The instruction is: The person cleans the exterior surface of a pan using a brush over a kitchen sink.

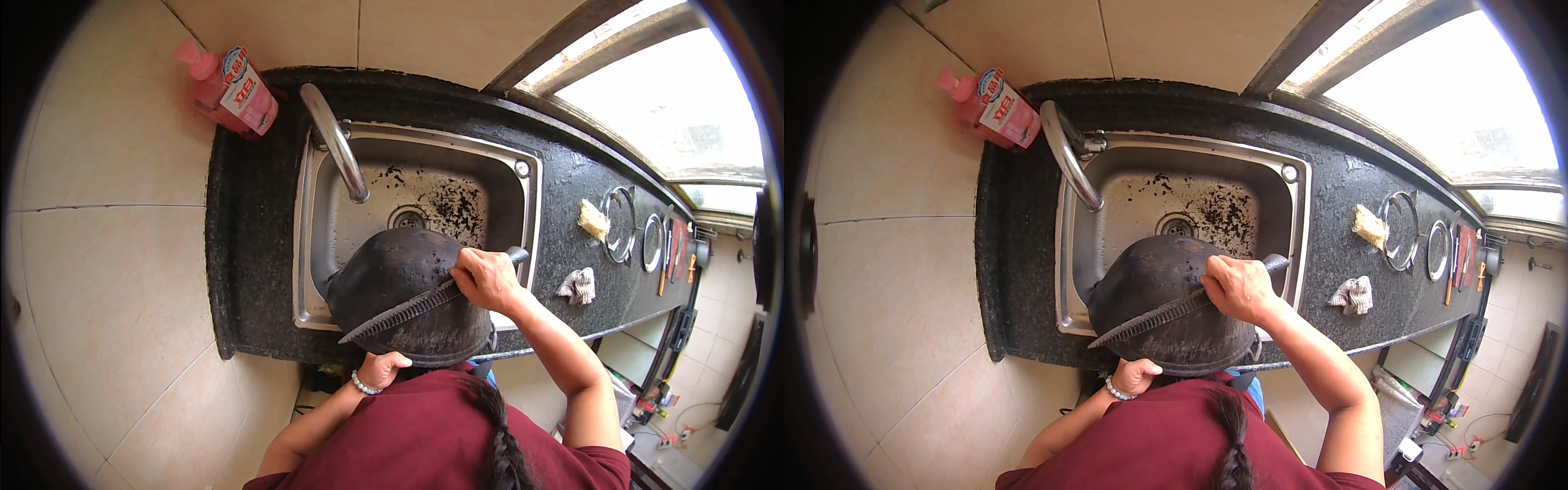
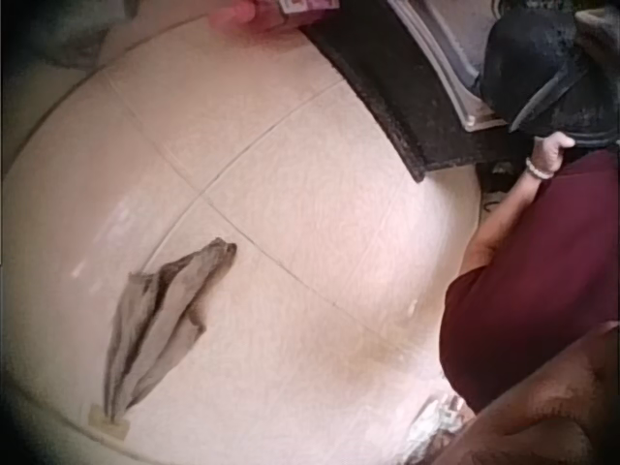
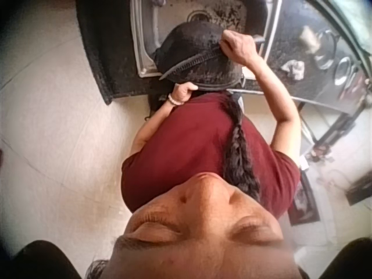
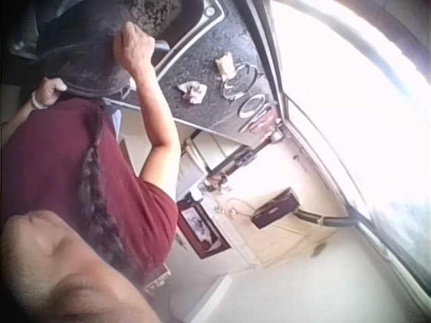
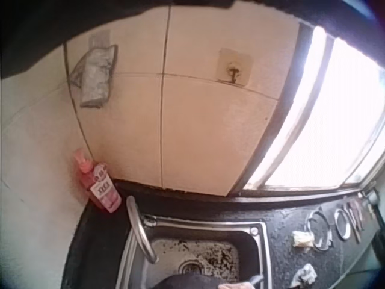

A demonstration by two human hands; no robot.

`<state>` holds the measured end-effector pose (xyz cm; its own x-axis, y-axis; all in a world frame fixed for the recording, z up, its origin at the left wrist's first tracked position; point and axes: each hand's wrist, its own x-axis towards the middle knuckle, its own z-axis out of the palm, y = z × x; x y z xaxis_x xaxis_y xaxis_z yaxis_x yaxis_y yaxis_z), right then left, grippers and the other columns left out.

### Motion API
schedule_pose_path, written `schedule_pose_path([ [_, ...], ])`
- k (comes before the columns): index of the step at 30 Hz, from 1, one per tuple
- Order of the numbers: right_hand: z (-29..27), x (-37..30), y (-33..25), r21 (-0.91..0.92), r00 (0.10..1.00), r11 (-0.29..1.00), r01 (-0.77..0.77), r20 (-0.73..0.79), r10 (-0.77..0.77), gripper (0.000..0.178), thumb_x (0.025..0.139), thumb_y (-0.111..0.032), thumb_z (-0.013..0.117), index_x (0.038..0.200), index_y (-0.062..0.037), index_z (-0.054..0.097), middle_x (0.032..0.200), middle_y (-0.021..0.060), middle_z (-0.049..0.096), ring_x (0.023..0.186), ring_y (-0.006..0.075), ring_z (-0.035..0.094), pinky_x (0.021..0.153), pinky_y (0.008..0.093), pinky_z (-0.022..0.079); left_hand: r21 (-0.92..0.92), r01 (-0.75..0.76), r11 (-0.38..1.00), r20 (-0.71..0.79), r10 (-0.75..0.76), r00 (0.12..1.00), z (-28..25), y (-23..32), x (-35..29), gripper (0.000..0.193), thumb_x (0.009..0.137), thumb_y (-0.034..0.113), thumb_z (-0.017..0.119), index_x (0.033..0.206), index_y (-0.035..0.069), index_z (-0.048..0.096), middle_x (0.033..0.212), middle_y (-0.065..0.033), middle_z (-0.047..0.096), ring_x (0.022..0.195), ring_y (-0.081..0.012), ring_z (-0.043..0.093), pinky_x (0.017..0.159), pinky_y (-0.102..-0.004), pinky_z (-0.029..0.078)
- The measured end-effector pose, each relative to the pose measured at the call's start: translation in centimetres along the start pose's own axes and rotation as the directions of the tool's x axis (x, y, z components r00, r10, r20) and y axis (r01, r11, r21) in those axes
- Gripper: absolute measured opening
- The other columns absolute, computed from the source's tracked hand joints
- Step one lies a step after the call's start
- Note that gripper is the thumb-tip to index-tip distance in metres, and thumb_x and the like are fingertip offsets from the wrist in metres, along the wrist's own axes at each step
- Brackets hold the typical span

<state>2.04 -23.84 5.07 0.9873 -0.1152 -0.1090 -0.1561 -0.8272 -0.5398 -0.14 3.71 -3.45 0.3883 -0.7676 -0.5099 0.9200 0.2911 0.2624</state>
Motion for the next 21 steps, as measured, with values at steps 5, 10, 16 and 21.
schedule_pose_path([
  [5,0.2,0.1,1.0,0.006,0.999,0.999,-0.054,-0.007,0.054,0.031,0.084,-0.024,0.060,0.063,-0.0060,0.046,0.059,0.0117,0.052,0.055,0.0324,0.056,0.049,0.0411,0.043,0.040,0.027,0.999,-0.029,-0.025,0.999,-0.1,0.0,-0.3,0.066,0.060,-0.020,0.053,0.120,0.006,0.054,0.120,-0.0052,0.058,0.109,-0.0211,0.056,0.093,-0.0342,0.046],
  [10,1.2,2.2,1.3,-0.018,1.000,1.000,0.004,0.002,-0.003,0.027,0.085,-0.022,0.057,0.064,-0.0067,0.048,0.057,0.0119,0.053,0.052,0.0326,0.057,0.049,0.0415,0.044,0.208,0.070,0.976,-0.002,-0.071,0.997,-1.6,-0.1,-0.7,0.057,0.061,-0.018,0.056,0.114,0.002,0.057,0.116,-0.0046,0.060,0.105,-0.0179,0.058,0.090,-0.0304,0.047],
  [16,3.1,5.1,0.9,-0.020,0.998,0.998,0.057,-0.023,-0.057,0.029,0.086,-0.023,0.056,0.064,-0.0065,0.048,0.058,0.0124,0.056,0.051,0.0328,0.057,0.049,0.0421,0.045,0.411,-0.193,0.891,0.095,0.169,0.981,-1.0,0.4,-1.0,0.048,0.060,-0.018,0.057,0.103,0.002,0.062,0.109,-0.0052,0.063,0.101,-0.0171,0.060,0.089,-0.0286,0.047],
  [21,0.3,1.7,1.8,-0.014,0.994,1.000,-0.008,0.112,0.010,0.030,0.085,-0.022,0.056,0.061,-0.0070,0.047,0.056,0.0124,0.055,0.051,0.0319,0.057,0.049,0.0414,0.045,-0.010,0.074,0.997,-0.130,-0.074,0.989,-0.1,0.1,-0.5,0.046,0.064,-0.017,0.054,0.106,0.001,0.060,0.107,-0.0065,0.063,0.092,-0.0175,0.062,0.081,-0.0292,0.051],
])
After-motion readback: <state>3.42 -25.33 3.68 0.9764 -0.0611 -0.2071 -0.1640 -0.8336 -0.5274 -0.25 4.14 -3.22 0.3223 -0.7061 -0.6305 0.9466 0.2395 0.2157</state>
